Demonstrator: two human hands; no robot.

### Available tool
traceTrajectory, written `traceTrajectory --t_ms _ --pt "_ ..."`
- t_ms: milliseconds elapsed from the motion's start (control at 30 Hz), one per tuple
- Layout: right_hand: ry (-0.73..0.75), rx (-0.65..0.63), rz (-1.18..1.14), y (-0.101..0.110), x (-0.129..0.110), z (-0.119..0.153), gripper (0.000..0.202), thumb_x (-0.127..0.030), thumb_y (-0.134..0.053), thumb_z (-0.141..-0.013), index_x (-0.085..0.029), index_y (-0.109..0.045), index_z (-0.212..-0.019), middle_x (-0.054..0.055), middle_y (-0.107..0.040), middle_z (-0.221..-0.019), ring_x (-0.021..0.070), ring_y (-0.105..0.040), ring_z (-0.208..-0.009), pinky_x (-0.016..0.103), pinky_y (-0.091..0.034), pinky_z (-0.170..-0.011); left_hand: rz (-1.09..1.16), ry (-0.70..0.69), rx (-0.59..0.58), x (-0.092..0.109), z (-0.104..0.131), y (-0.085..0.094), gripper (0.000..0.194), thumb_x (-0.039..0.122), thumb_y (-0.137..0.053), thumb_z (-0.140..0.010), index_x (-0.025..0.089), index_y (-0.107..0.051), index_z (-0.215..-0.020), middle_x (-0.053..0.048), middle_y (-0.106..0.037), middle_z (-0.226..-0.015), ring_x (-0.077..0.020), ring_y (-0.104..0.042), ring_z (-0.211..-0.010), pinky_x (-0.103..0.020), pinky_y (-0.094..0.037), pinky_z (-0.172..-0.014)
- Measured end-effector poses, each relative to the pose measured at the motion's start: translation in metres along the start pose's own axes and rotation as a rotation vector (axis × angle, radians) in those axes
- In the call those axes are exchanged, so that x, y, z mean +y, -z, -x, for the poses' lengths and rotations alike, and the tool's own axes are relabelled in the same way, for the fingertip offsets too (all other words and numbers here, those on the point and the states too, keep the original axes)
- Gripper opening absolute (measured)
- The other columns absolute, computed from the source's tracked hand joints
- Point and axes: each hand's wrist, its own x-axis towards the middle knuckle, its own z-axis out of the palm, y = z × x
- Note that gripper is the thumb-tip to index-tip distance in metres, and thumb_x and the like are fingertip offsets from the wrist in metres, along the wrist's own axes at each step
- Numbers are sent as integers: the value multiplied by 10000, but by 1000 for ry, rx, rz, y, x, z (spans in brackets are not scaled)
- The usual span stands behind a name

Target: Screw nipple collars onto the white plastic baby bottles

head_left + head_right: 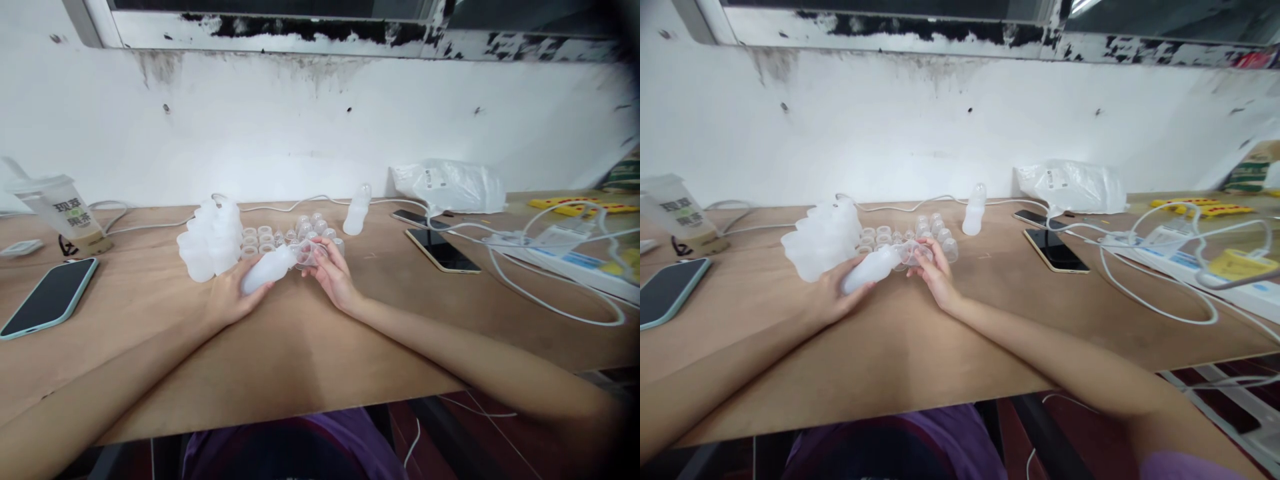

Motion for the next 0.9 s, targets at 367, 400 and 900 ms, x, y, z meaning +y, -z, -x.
traceTrajectory --t_ms 367,400,900 --pt "137 -110 394 8 -9 1 297 -369 -515 -745 -247 -418 -998 41 -450 -1048 148 -495 -849 296 -455 -718 -7 -38 -28 3 0 2 473 429 -476 -739 195 -452 -1149 -55 -578 -1079 -207 -560 -940 -320 -458 -776" --pt "150 -143 438 10 -11 1 296 -365 -516 -746 -242 -425 -999 45 -449 -1057 158 -490 -881 304 -449 -737 -7 -52 -29 4 0 2 475 427 -476 -740 192 -449 -1152 -58 -577 -1081 -206 -560 -940 -319 -459 -775" --pt "362 -376 791 16 -13 -2 327 -314 -571 -720 -232 -434 -1005 58 -468 -1019 200 -444 -988 368 -368 -845 36 -104 -123 12 2 7 464 404 -504 -716 150 -499 -1104 -73 -605 -1012 -195 -590 -847 -284 -476 -715"
